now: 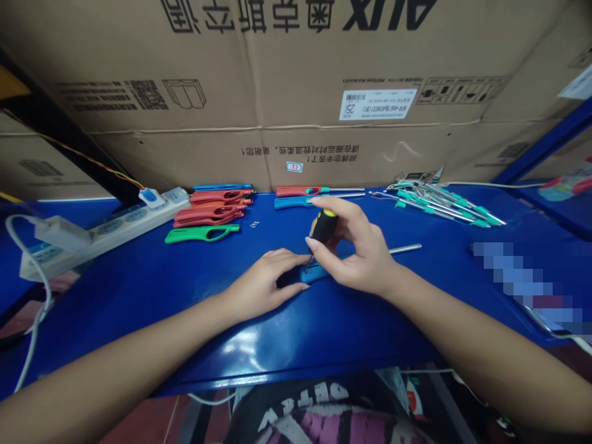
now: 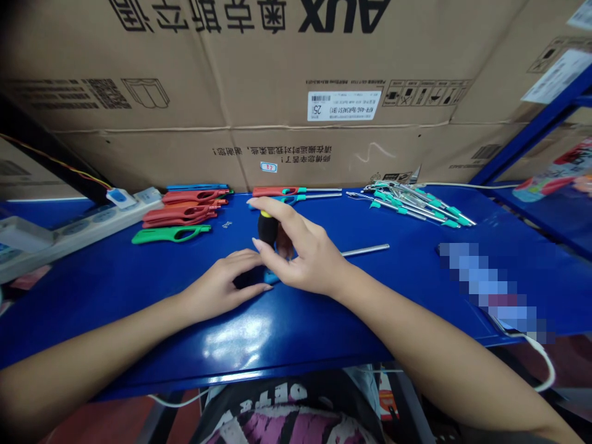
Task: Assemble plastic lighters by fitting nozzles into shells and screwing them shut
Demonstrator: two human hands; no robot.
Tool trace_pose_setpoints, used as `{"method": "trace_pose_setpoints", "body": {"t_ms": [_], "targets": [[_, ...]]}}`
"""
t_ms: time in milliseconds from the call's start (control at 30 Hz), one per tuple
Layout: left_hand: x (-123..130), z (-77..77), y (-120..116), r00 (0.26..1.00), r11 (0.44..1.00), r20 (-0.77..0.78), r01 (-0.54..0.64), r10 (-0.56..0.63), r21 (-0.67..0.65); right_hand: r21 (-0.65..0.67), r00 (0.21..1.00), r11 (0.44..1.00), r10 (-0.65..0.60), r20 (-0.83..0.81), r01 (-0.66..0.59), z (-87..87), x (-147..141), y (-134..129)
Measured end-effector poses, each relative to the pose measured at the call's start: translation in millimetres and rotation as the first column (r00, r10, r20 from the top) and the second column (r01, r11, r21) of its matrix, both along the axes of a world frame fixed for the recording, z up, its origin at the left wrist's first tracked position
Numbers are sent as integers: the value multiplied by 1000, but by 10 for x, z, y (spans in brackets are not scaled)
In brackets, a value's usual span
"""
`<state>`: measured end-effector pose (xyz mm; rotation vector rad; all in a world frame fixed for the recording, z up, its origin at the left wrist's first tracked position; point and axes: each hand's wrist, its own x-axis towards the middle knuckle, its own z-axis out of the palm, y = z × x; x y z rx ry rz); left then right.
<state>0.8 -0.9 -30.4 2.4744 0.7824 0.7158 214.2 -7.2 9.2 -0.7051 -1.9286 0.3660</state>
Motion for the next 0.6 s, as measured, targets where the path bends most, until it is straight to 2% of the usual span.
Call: {"method": "trace_pose_setpoints", "body": {"t_ms": [267,467,600], "targets": [[5,-6,4,999,999,-2,47,-47,-19,-82,991,995,69,114,-60,49,40,-16],[4,-5,7,997,997,29,73,-73,12,65,984,996,47,173,-59,42,66,1],[3,-13,12,996,997,48,73,-75,25,154,977,988,-54,205,22,52,51,-23]]}}
